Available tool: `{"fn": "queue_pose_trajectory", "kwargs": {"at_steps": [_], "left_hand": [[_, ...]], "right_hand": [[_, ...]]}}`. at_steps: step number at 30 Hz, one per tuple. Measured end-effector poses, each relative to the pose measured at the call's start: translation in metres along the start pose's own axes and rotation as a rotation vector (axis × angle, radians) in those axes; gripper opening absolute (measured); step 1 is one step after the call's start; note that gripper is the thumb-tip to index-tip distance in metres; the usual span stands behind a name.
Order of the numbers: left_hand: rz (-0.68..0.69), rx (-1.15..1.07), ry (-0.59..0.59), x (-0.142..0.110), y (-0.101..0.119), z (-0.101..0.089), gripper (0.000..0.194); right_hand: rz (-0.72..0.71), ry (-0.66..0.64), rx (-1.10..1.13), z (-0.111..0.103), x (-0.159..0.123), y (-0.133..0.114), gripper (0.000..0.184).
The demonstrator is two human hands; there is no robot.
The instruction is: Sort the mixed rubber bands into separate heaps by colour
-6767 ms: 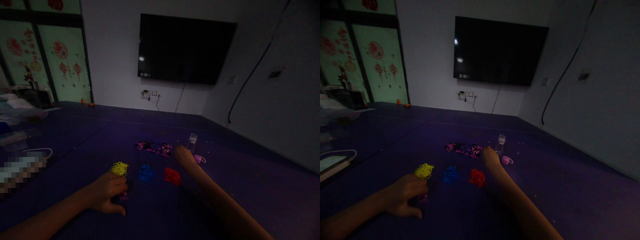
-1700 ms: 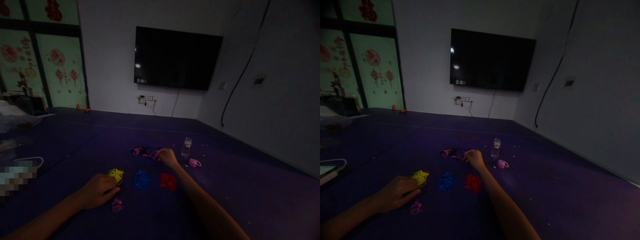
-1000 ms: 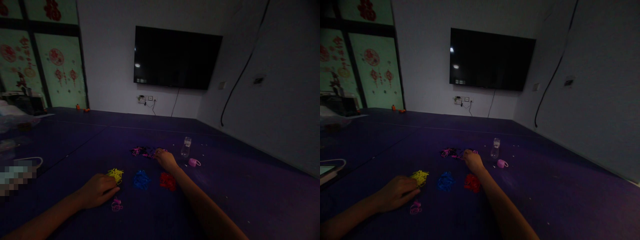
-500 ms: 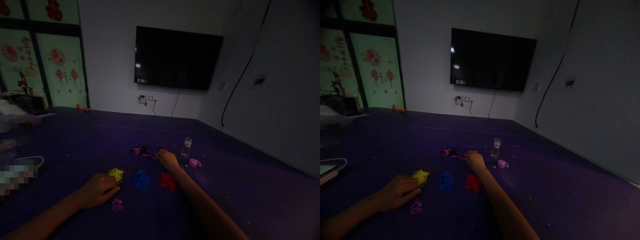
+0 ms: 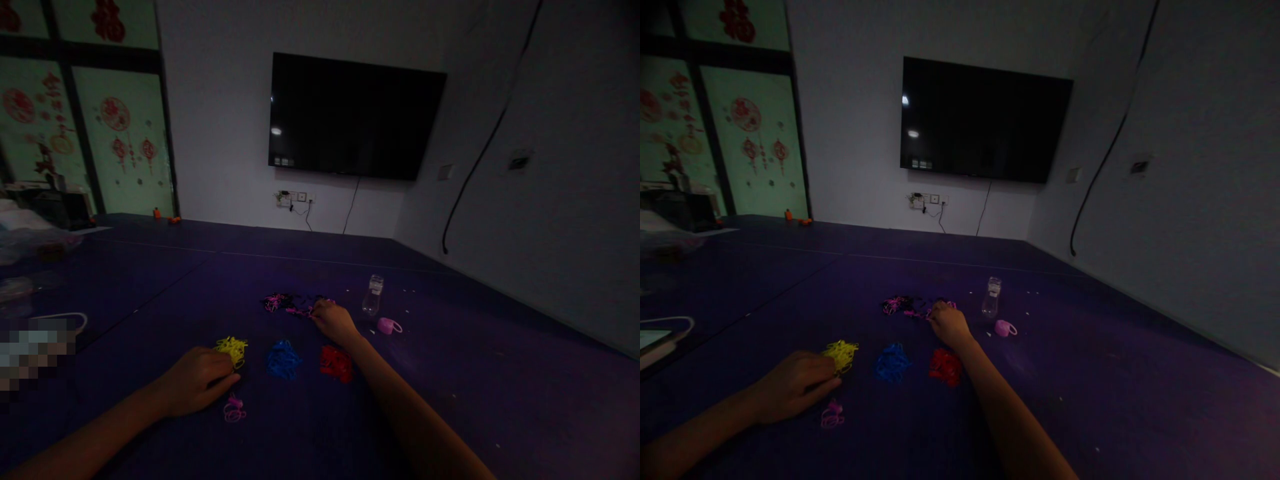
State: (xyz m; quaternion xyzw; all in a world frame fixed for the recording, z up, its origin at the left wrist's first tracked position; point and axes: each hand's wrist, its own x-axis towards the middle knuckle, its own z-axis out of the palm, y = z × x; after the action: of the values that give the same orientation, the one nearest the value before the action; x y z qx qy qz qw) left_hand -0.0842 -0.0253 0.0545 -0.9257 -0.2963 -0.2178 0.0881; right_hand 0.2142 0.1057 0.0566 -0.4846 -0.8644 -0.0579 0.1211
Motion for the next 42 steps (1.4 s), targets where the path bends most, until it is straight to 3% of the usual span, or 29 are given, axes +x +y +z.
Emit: {"fn": "queue_pose_trajectory", "kwargs": {"at_steps": [6,14,21,26,37,42], "left_hand": [[-0.012,0.026,0.005,-0.001,0.0,0.001,0.031],[-0.003,0.01,-0.015,0.0,0.0,-0.001,0.031],[0.004,-0.006,-0.006,-0.001,-0.001,0.001,0.031],[0.006,0.002,-0.012,-0.001,-0.001,0.001,0.033],[-0.004,0.008,-0.038,-0.002,-0.003,0.004,0.034],[0.014,0.011,-0.033,-0.002,-0.004,0.003,0.034]], "right_hand": [[0.063,0.04,0.078,0.003,0.003,0.002,0.025],[0.207,0.187,0.191,-0.002,0.006,0.017,0.021],[0.241,0.025,0.092,-0.016,0.004,0.028,0.02],[0.255,-0.021,0.034,-0.013,0.005,0.022,0.02],[0.312,-0.107,0.137,-0.004,0.011,0.017,0.019],[0.227,-0.133,0.102,-0.005,0.012,0.009,0.02]]}}
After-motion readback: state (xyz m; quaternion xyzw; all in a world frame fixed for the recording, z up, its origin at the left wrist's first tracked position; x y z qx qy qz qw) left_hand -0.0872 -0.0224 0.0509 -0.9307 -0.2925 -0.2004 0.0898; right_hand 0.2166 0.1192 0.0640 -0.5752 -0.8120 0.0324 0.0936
